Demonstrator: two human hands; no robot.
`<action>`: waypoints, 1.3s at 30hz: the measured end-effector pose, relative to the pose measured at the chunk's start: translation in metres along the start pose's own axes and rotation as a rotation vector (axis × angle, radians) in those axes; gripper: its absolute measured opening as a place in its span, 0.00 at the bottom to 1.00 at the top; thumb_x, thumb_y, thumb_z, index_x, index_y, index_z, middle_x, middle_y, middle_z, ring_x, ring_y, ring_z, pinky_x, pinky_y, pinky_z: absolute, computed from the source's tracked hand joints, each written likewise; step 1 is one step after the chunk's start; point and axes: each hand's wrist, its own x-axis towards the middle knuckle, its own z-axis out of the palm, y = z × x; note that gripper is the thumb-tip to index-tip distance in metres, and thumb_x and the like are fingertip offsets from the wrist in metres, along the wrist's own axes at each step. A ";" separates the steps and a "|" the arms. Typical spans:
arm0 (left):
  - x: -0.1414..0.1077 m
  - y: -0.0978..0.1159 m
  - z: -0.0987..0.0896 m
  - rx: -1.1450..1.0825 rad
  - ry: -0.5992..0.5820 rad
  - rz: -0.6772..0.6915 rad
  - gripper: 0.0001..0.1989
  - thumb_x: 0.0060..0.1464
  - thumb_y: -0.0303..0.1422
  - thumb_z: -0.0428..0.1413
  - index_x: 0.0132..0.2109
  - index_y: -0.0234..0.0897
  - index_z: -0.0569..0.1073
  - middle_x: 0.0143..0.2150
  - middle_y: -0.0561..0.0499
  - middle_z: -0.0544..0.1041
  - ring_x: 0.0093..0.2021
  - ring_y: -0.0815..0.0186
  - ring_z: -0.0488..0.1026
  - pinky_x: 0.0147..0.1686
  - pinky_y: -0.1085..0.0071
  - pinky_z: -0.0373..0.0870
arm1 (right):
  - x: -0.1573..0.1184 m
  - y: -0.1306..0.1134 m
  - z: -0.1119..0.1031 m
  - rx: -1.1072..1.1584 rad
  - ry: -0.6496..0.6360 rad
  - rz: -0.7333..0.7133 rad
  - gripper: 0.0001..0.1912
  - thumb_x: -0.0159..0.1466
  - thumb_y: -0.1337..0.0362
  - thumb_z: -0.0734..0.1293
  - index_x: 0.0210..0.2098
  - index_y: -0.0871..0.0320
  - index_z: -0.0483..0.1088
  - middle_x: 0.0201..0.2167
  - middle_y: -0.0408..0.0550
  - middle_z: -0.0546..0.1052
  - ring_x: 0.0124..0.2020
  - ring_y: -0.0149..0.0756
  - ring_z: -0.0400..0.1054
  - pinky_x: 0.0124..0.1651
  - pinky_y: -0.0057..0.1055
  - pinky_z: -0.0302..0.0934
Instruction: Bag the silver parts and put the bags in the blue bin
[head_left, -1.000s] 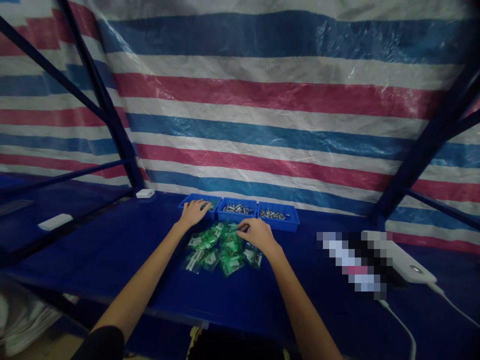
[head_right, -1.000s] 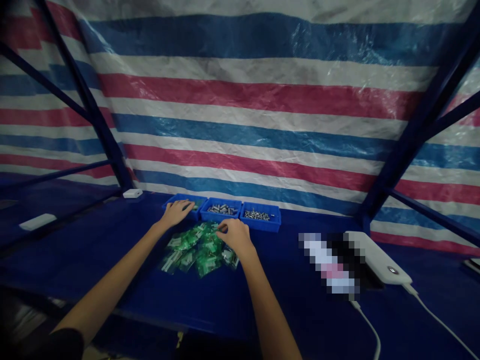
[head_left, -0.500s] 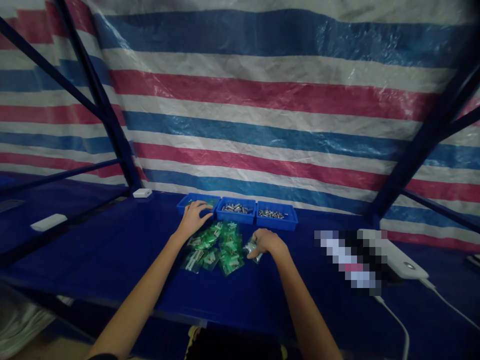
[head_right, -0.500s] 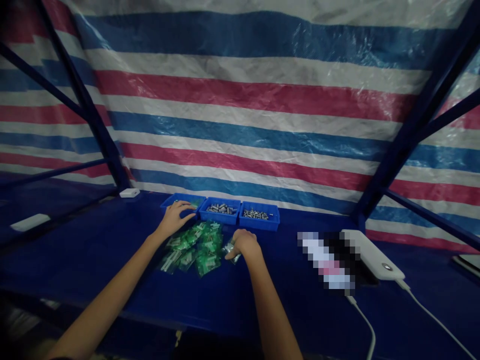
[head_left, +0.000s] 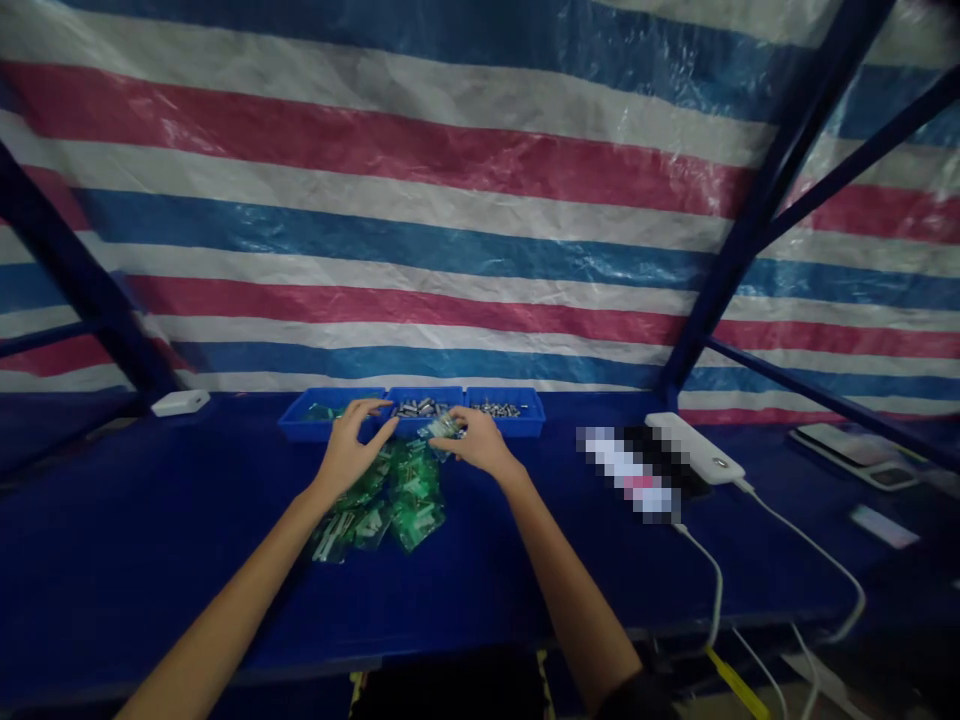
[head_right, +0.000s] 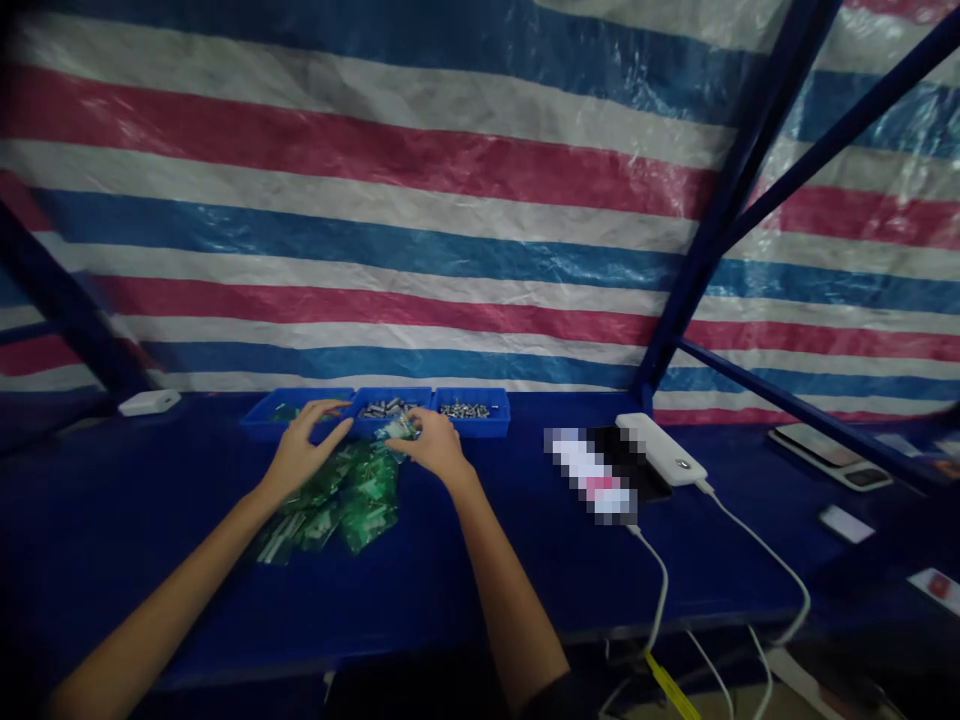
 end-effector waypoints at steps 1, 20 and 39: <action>-0.002 0.006 0.005 -0.070 -0.032 0.000 0.16 0.53 0.43 0.51 0.46 0.40 0.70 0.44 0.50 0.72 0.43 0.63 0.70 0.46 0.67 0.64 | 0.002 0.001 0.004 0.054 0.003 -0.051 0.17 0.49 0.56 0.71 0.36 0.55 0.71 0.33 0.42 0.76 0.24 0.29 0.68 0.30 0.26 0.60; -0.014 0.021 0.004 -0.265 0.087 0.113 0.10 0.54 0.33 0.53 0.41 0.45 0.77 0.47 0.48 0.70 0.46 0.62 0.68 0.48 0.61 0.64 | -0.012 -0.024 0.025 0.088 0.266 -0.356 0.07 0.57 0.64 0.66 0.33 0.50 0.77 0.40 0.44 0.77 0.46 0.39 0.67 0.51 0.40 0.59; 0.007 -0.084 -0.052 0.113 0.357 -0.440 0.16 0.55 0.39 0.47 0.48 0.36 0.67 0.42 0.44 0.76 0.44 0.58 0.72 0.49 0.59 0.59 | -0.022 -0.020 0.055 0.186 0.326 -0.143 0.14 0.59 0.59 0.62 0.43 0.56 0.71 0.33 0.47 0.78 0.36 0.36 0.73 0.35 0.30 0.65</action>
